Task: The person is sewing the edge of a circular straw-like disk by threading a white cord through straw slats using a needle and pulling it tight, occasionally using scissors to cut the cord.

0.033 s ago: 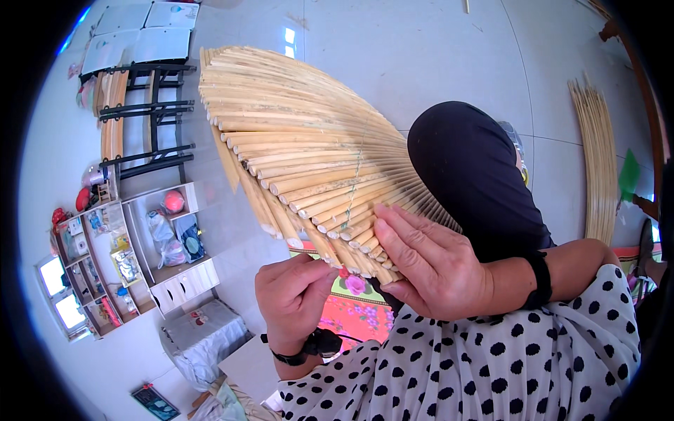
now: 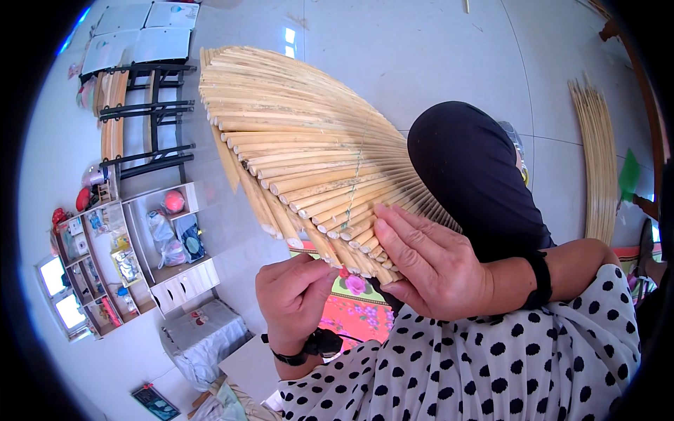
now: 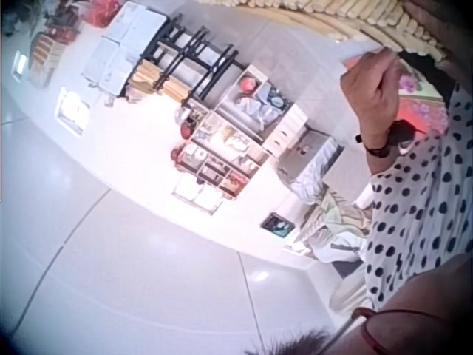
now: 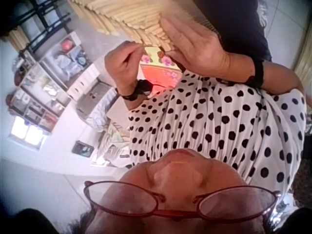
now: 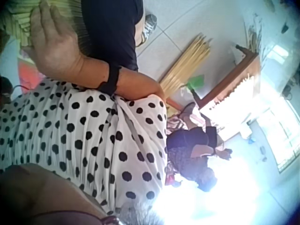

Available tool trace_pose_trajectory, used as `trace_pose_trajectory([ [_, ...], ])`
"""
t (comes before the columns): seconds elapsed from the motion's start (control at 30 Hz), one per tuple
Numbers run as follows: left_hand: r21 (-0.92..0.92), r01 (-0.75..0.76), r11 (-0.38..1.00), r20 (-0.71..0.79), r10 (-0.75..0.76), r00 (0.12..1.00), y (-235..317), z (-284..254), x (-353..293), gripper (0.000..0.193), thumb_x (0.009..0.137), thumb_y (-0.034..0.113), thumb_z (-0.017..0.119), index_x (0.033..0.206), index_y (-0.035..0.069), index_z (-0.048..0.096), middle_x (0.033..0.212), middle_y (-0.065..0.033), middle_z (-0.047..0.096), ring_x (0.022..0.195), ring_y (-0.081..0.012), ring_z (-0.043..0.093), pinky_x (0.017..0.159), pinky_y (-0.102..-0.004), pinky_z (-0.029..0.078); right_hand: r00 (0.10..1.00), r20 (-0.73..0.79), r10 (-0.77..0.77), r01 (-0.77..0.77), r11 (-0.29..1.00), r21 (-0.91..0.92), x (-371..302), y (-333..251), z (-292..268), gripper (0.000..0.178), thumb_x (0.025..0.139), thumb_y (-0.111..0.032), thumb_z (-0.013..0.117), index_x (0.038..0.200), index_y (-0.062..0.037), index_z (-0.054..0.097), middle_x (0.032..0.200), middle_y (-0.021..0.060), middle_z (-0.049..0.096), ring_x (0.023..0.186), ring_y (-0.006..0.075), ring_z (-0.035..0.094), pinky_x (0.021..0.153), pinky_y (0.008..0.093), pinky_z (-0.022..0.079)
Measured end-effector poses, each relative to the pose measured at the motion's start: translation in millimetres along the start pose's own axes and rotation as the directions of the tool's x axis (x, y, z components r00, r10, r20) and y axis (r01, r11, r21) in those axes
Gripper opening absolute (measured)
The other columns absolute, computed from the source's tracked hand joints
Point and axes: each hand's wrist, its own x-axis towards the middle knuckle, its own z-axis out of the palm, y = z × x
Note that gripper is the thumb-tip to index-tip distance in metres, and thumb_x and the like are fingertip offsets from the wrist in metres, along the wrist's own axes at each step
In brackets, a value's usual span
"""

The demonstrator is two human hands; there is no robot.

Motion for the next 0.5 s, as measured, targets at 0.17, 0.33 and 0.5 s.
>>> trace_pose_trajectory([
  [0.17,0.02,0.071,0.997,-0.033,-0.071,0.997,6,3,-3,0.01,0.075,-0.004,0.071,0.082,-0.001,0.064,0.059,-0.0098,0.057,0.046,-0.0193,0.053,0.043,-0.0265,0.037,1.0,-0.015,-0.006,0.006,1.0,0.003,-2,2,0,0.074,0.067,-0.023,0.071,0.126,0.016,0.048,0.124,0.0328,0.053,0.107,0.044,0.06,0.091,0.0427,0.051],
  [0.33,0.07,0.066,0.995,-0.016,-0.065,0.998,12,0,-3,0.01,0.075,-0.003,0.071,0.081,-0.001,0.064,0.058,-0.0094,0.056,0.046,-0.0191,0.052,0.043,-0.0265,0.037,0.998,0.054,-0.012,0.011,1.0,0.013,0,0,-4,0.066,0.078,-0.021,0.07,0.125,0.0194,0.046,0.125,0.0361,0.052,0.111,0.0453,0.059,0.095,0.045,0.05],
  [0.5,0.084,0.044,0.996,-0.017,-0.042,0.999,12,2,-2,0.01,0.074,-0.002,0.072,0.08,0.0,0.064,0.058,-0.0085,0.055,0.045,-0.0196,0.052,0.043,-0.0269,0.036,0.998,0.057,-0.008,0.008,1.0,0.014,0,1,-5,0.067,0.077,-0.021,0.07,0.125,0.0195,0.046,0.125,0.0364,0.051,0.111,0.0457,0.058,0.095,0.0449,0.05],
])
